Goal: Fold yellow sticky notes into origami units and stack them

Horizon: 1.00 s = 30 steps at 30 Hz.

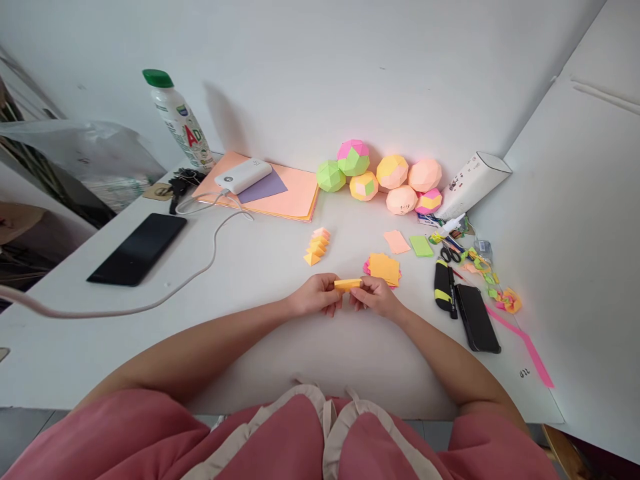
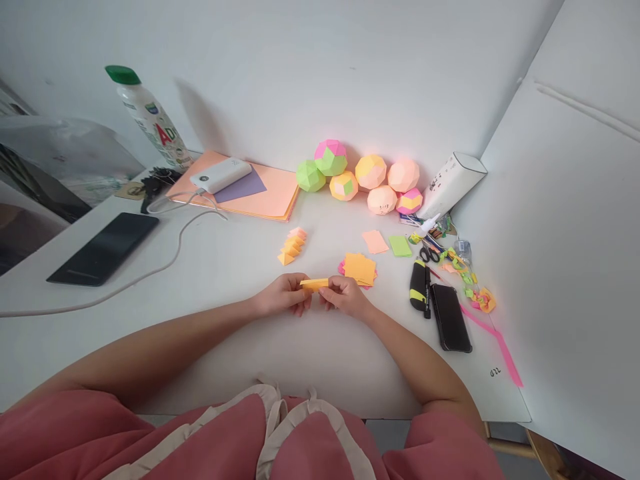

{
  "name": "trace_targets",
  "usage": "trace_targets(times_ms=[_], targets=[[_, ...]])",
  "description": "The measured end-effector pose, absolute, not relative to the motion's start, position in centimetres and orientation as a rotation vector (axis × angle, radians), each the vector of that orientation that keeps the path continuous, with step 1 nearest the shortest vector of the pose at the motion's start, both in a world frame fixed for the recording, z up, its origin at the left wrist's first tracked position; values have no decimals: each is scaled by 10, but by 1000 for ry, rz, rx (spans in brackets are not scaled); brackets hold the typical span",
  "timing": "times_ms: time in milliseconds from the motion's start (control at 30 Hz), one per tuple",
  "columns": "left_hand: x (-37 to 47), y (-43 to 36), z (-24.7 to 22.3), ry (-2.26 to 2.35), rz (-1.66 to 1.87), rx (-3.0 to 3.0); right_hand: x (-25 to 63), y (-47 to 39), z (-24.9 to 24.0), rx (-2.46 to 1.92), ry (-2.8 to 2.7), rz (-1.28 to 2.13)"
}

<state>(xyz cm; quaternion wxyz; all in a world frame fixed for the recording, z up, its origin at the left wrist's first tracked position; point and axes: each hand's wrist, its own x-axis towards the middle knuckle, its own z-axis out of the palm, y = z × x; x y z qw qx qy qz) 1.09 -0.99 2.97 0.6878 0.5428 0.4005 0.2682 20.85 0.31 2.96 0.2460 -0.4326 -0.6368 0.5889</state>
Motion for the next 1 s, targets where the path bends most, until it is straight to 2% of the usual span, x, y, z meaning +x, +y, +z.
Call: trace_targets(times_ms=[600,1000], targets=[[9,-9,31,883,637,1150,213,7,28,-1119,-1584,1653],[13,-9,24,828,858,1036,212,5,26,-1158,-1703,1627]])
